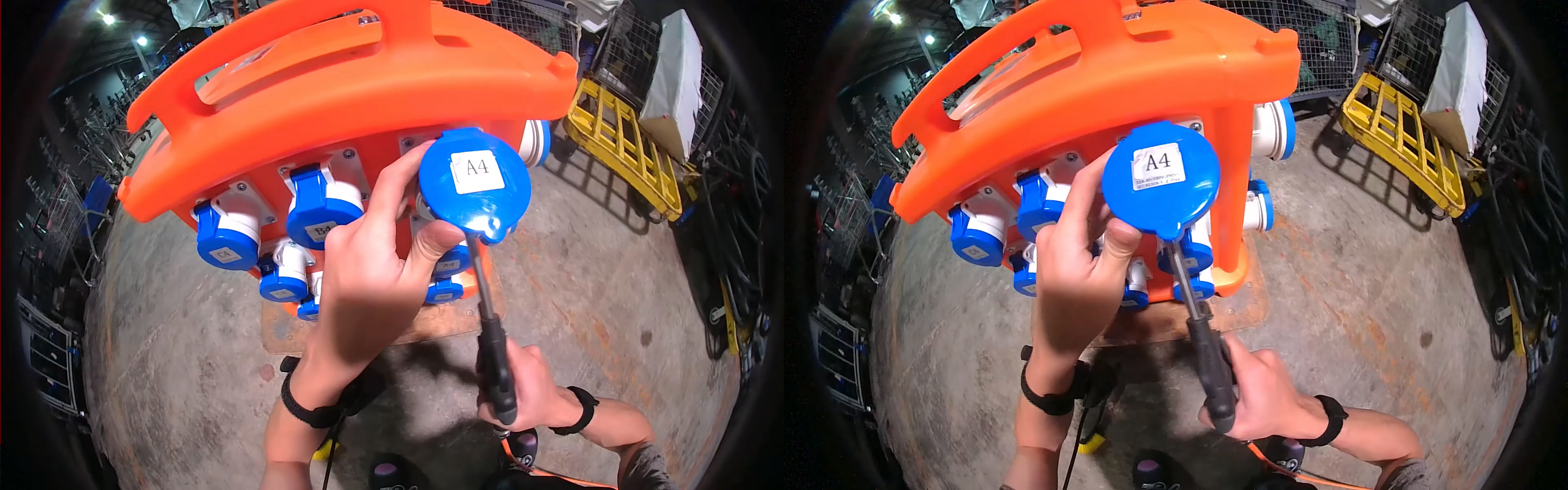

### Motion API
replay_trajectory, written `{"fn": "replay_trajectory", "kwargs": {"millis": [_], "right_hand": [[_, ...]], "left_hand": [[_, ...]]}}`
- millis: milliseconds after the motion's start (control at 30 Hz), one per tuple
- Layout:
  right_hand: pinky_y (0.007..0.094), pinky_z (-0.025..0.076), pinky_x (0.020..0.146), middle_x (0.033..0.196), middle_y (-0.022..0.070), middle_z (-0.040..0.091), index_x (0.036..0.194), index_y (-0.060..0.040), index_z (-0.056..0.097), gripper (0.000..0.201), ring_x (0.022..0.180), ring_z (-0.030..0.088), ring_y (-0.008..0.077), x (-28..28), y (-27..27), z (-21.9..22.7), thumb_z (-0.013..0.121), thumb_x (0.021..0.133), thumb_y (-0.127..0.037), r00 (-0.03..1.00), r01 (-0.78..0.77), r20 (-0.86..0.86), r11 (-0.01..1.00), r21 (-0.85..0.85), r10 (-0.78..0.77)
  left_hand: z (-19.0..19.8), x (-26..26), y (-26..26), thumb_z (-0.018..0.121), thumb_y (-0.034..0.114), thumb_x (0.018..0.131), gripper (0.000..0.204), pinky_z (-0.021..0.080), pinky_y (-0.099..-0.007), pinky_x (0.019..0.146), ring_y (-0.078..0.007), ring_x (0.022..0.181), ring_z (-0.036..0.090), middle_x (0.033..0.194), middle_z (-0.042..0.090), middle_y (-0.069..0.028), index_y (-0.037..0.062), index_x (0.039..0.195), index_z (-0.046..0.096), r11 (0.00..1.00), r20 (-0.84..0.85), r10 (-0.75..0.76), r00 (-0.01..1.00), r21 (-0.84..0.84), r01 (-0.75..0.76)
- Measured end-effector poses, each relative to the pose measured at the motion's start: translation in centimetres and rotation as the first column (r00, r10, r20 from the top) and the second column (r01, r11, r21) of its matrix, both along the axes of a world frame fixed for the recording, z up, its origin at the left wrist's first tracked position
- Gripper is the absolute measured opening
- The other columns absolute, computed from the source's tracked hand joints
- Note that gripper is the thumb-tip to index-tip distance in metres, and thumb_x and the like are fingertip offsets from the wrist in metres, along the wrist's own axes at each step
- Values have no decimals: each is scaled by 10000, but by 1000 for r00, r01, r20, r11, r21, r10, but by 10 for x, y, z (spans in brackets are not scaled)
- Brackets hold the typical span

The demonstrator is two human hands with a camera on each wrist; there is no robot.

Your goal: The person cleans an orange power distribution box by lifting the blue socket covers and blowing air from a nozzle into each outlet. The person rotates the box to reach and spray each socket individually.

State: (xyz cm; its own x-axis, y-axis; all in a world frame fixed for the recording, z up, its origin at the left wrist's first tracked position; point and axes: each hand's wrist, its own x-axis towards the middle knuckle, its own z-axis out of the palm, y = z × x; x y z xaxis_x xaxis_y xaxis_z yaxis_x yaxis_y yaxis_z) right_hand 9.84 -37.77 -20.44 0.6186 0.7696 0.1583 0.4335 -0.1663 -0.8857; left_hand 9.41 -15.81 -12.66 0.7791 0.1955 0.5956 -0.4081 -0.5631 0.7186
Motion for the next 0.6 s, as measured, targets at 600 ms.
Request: {"fn": "replay_trajectory", "kwargs": {"millis": [600], "right_hand": [[327, 489, 504, 588, 52, 565, 967, -23, 503, 463, 518, 626, 262, 2, -51, -48, 751, 616, -195, 994, -66, 85, 997, -36, 68]], "left_hand": [[-38, 3, 8, 709, 323, 869, 694, 528, -397, 713, -411, 872, 662, 991, 648, -292, -129, 1317, 433, 990, -119, 44, 992, 141, -27]]}}
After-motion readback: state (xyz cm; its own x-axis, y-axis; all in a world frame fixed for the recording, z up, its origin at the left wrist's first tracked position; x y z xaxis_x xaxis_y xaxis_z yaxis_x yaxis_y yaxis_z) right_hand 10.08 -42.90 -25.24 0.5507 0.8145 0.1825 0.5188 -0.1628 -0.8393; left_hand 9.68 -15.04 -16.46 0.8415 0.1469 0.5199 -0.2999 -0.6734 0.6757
